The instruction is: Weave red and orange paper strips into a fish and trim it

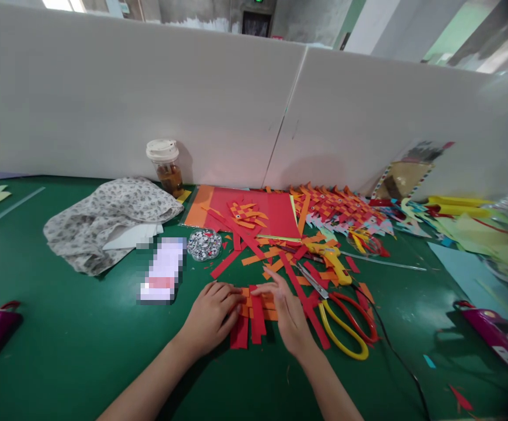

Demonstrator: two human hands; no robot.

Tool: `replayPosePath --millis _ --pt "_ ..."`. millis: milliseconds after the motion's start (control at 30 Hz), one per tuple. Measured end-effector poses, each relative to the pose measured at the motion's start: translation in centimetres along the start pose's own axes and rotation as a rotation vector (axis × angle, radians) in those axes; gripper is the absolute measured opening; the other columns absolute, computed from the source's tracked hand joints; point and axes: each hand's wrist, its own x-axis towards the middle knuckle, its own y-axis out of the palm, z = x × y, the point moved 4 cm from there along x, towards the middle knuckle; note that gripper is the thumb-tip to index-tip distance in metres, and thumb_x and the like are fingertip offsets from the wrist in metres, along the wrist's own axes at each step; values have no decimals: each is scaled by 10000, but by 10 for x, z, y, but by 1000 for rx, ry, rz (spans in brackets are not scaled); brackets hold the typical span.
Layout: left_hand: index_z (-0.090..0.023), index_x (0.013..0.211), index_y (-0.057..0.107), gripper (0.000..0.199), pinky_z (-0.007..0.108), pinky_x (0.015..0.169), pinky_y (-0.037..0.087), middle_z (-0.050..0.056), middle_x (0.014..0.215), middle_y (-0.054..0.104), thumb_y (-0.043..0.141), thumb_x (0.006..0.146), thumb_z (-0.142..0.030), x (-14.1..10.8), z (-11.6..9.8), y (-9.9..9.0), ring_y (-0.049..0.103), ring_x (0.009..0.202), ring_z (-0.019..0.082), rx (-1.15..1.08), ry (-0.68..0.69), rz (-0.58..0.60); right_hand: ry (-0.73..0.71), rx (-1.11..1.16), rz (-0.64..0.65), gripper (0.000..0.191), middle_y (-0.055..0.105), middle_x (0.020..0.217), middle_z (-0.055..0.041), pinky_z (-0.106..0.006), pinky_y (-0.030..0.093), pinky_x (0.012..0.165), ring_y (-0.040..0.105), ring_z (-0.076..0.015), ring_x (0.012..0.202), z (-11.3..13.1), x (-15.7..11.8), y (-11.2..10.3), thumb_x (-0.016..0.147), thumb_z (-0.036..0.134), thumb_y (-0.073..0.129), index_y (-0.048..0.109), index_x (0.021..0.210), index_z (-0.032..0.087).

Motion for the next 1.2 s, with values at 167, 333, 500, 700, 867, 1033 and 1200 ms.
replayPosePath --millis 167,333,500,700,867,1033,1200 --pt "-238 1056 597 248 393 931 391 33 1075 633 415 889 -207 0 1 0 527 1031 197 33 15 -28 -92 -161 58 407 691 960 -51 -464 314 1031 561 -206 1074 1 -6 2 954 338 251 364 1324 212" --pt "-239 1064 598 257 399 926 402 33 1078 637 415 887 -201 1 -1 -1 529 1036 201 42 10 -37 -129 -248 91 349 702 924 -24 -471 309 1041 613 -179 984 -4 -12 6 951 265 280 416 1270 227" --pt "-228 1063 598 253 414 922 401 42 1084 638 418 887 -208 1 -2 -1 530 1027 210 34 18 -34 -197 -371 -26 266 676 997 -47 -456 410 976 604 -199 992 -11 -13 10 915 238 386 520 1145 237" --pt "-227 1058 597 249 408 933 390 39 1090 635 415 889 -212 1 -3 -2 526 1034 206 37 2 -19 -246 -540 18 390 587 1199 -62 -482 384 1009 480 -218 1182 -16 -12 16 880 190 424 450 1266 240" --pt "-237 1101 576 270 430 961 364 47 1137 618 410 898 -300 1 -4 -6 517 1061 213 -6 4 9 -259 -578 58 384 595 1199 -59 -509 349 1019 492 -221 1160 -16 -12 16 868 157 415 473 1242 222" --pt "-225 1172 539 334 454 994 334 76 1223 569 414 876 -313 -4 -5 -12 477 1138 239 -8 105 -71 -270 -569 71 565 590 1200 -65 -522 341 1021 497 -225 1151 -18 -12 16 736 53 418 444 1276 215" --pt "-234 933 657 224 435 957 359 62 1066 634 450 847 -241 -8 -9 -18 548 996 217 16 160 -188 -236 -539 64 616 566 1226 -67 -505 354 1022 503 -212 1142 -22 -12 15 686 51 420 427 1282 208"
